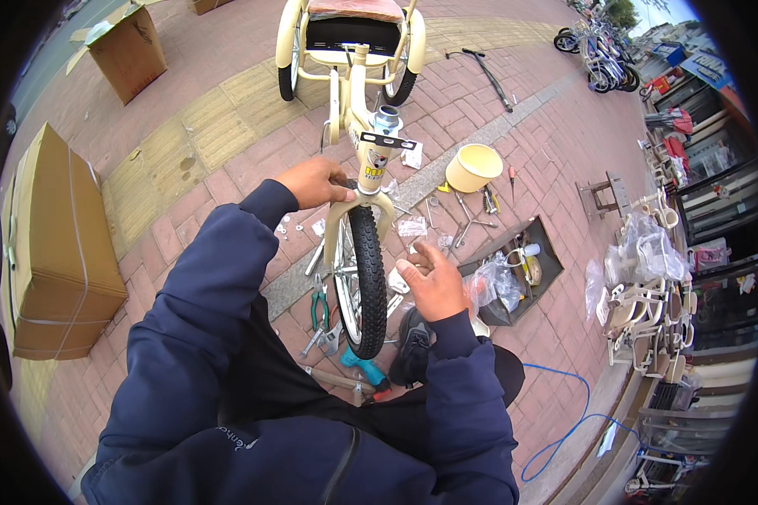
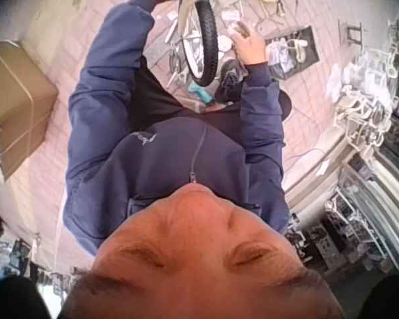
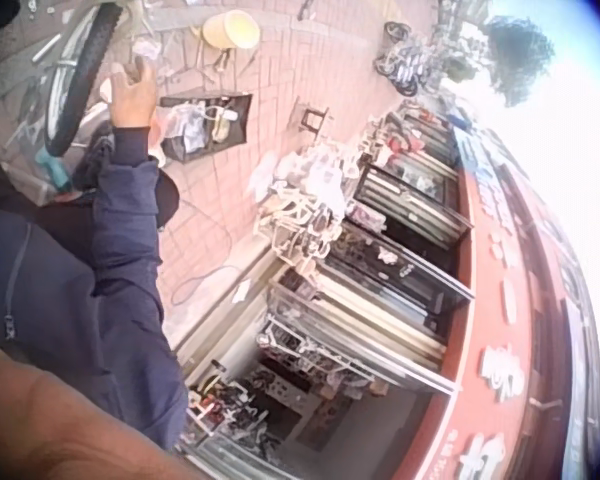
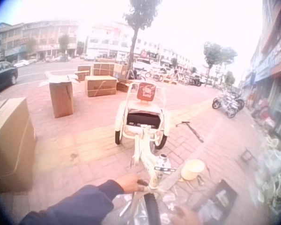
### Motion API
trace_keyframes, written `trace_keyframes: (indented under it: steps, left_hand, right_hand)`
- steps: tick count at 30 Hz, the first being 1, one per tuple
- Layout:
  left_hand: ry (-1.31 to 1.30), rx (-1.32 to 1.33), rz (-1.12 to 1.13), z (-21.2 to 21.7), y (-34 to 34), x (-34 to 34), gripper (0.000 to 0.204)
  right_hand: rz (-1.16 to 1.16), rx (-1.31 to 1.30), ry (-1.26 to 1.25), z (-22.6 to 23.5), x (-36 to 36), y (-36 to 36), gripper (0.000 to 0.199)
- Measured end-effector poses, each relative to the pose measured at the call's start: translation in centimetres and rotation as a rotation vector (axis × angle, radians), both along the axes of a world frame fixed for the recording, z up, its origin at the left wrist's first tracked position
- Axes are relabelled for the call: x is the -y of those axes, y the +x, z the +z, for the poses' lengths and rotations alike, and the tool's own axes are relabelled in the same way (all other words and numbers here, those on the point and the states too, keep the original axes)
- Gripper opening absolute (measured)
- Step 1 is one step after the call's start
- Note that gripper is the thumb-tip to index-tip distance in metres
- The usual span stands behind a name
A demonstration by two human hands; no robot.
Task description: The person assembles a tricycle on a sidewalk. They attach a front wheel to the frame, then install the handlebar and tighten it with a cordless drill.
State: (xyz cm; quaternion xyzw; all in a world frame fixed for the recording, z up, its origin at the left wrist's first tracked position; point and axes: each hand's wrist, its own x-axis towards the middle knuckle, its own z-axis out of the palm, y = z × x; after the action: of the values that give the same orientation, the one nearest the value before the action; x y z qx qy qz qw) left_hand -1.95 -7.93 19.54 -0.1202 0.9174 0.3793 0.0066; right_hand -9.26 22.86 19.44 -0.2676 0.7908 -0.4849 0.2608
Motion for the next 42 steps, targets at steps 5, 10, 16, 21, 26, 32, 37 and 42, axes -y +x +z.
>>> trace_keyframes:
  steps: [5,10,16,21,26,32,37,42]
  left_hand:
    - [-0.145,0.039,0.074,1.3,1.7,0.0,0.051]
    - [-0.128,0.145,0.109,2.8,3.4,-1.5,0.056]
    - [-0.082,0.046,0.118,5.5,4.8,-6.2,0.043]
    - [0.079,-0.147,0.015,5.9,4.0,-10.4,0.027]
    - [0.046,-0.179,-0.037,5.3,2.1,-11.4,0.024]
    - [0.011,-0.209,-0.118,5.5,2.0,-11.8,0.026]
    - [0.071,-0.139,-0.144,6.1,2.3,-11.9,0.031]
    - [0.052,-0.022,-0.13,6.1,2.2,-11.3,0.034]
  right_hand:
    - [-0.008,0.002,-0.021,3.9,-3.7,-4.9,0.049]
    - [-0.178,0.006,0.125,2.5,-5.2,-6.8,0.045]
    - [-0.006,-0.378,0.29,-1.1,-5.0,-9.6,0.037]
    - [0.099,-0.391,0.538,-7.4,-5.2,-13.3,0.032]
    - [0.316,-0.318,1.14,-19.1,-7.0,-12.1,0.04]
    - [0.434,-0.105,1.03,-28.6,-8.4,-5.4,0.037]
    - [0.161,-0.148,0.66,-31.4,-3.5,-5.5,0.027]
    - [0.082,-0.251,0.539,-35.2,1.7,-8.0,0.031]
